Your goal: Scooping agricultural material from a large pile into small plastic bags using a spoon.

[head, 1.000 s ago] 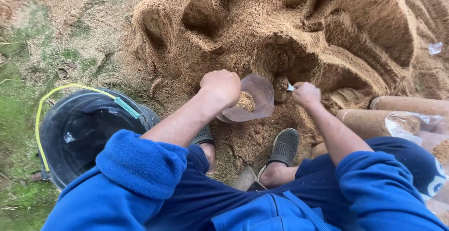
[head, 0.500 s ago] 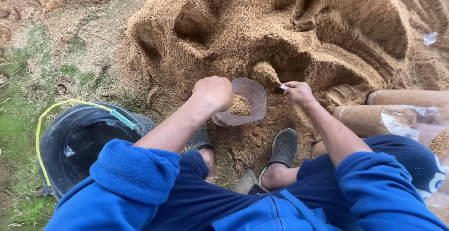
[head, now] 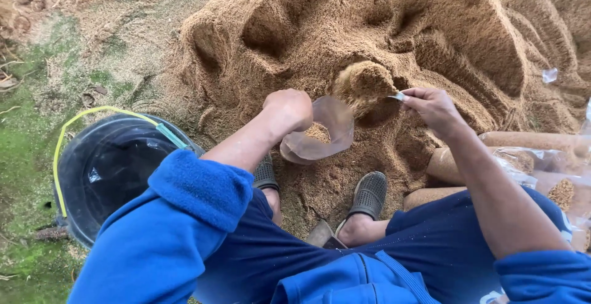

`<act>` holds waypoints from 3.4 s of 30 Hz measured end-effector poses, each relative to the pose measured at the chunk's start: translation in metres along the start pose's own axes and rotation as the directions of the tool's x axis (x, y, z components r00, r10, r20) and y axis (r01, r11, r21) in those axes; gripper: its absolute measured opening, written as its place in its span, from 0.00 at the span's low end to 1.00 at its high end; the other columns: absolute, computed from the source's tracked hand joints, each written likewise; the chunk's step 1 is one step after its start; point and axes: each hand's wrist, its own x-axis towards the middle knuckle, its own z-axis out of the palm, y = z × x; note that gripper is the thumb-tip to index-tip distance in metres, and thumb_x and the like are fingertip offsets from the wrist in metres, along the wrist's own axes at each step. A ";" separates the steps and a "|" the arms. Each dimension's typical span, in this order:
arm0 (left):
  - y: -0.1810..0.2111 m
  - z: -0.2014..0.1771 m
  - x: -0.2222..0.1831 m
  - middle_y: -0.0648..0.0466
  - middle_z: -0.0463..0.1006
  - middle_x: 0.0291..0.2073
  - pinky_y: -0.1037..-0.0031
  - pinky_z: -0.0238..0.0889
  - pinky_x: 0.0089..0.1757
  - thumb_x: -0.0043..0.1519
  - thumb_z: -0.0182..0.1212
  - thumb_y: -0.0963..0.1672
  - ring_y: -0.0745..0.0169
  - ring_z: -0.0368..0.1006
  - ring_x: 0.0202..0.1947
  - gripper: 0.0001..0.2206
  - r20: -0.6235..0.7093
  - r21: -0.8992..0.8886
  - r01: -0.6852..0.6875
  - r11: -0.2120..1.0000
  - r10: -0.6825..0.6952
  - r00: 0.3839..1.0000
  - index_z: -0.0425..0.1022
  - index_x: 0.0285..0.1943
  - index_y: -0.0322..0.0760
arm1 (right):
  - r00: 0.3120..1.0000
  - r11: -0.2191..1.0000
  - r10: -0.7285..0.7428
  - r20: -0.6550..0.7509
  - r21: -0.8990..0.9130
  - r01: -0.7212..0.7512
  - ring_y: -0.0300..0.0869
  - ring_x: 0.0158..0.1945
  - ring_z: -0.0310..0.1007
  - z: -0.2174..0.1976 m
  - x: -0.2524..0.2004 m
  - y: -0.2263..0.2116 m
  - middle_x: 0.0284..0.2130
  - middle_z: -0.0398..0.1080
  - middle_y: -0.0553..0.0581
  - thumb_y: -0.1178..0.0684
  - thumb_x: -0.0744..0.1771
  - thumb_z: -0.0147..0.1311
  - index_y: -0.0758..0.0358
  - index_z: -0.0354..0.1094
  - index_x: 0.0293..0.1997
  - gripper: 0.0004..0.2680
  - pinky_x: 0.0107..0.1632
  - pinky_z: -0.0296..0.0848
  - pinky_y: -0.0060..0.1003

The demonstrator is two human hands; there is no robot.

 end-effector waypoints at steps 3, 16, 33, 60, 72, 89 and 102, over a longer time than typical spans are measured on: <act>0.000 0.004 0.009 0.51 0.83 0.21 0.52 0.75 0.45 0.63 0.50 0.45 0.52 0.84 0.41 0.14 0.024 0.006 0.003 1.000 -0.003 1.000 0.84 0.40 0.36 | 0.999 0.999 -0.037 0.000 0.002 0.037 0.34 0.32 0.67 -0.001 -0.018 -0.021 0.32 0.75 0.62 0.63 0.70 0.52 0.74 0.71 0.56 0.10 0.37 0.64 0.24; -0.001 0.021 0.030 0.46 0.86 0.37 0.45 0.73 0.46 0.58 0.57 0.47 0.44 0.82 0.48 0.15 0.031 0.012 -0.025 1.000 0.025 0.999 0.83 0.48 0.36 | 0.518 0.103 -0.841 0.156 -0.894 0.436 0.40 0.36 0.75 0.062 -0.051 -0.005 0.30 0.73 0.47 0.56 0.66 0.54 0.50 0.77 0.46 0.08 0.47 0.71 0.40; 0.009 0.001 0.001 0.40 0.84 0.38 0.41 0.74 0.41 0.59 0.56 0.39 0.37 0.81 0.47 0.11 0.022 0.089 -0.093 0.992 0.091 0.996 0.83 0.44 0.29 | 0.965 0.395 0.095 -0.243 -0.881 -0.261 0.54 0.51 0.78 0.045 0.064 0.165 0.44 0.80 0.60 0.54 0.70 0.41 0.54 0.77 0.54 0.14 0.54 0.61 0.49; 0.003 0.006 0.006 0.41 0.84 0.45 0.43 0.73 0.45 0.61 0.51 0.40 0.40 0.79 0.53 0.15 -0.009 0.064 -0.043 0.997 0.044 0.999 0.83 0.49 0.31 | 0.990 0.998 0.013 -0.140 -0.054 -0.021 0.33 0.28 0.67 0.036 0.043 0.076 0.31 0.78 0.55 0.59 0.68 0.55 0.60 0.75 0.55 0.11 0.33 0.64 0.24; 0.006 -0.002 0.000 0.46 0.85 0.44 0.47 0.73 0.48 0.60 0.52 0.41 0.46 0.79 0.53 0.14 -0.010 0.127 -0.077 0.989 0.079 0.997 0.84 0.49 0.36 | 0.943 0.911 -0.311 -0.115 -0.320 0.262 0.41 0.37 0.72 0.031 -0.053 -0.053 0.36 0.78 0.60 0.62 0.68 0.56 0.61 0.77 0.54 0.10 0.41 0.67 0.35; 0.014 -0.006 -0.003 0.49 0.85 0.44 0.47 0.73 0.47 0.61 0.51 0.42 0.48 0.80 0.51 0.15 0.024 0.153 -0.071 0.986 0.068 0.997 0.83 0.49 0.37 | 0.887 0.505 -0.419 -0.196 -0.862 0.049 0.46 0.40 0.79 0.010 0.025 0.081 0.35 0.79 0.56 0.54 0.74 0.50 0.57 0.78 0.55 0.08 0.49 0.67 0.41; 0.008 -0.016 -0.008 0.46 0.85 0.41 0.47 0.74 0.47 0.59 0.54 0.40 0.45 0.81 0.50 0.14 0.081 0.121 -0.059 0.991 0.050 0.996 0.84 0.48 0.35 | 0.942 0.729 0.204 -0.265 -0.601 -0.327 0.52 0.57 0.74 0.086 0.092 0.240 0.47 0.78 0.50 0.46 0.66 0.51 0.33 0.76 0.54 0.13 0.56 0.67 0.51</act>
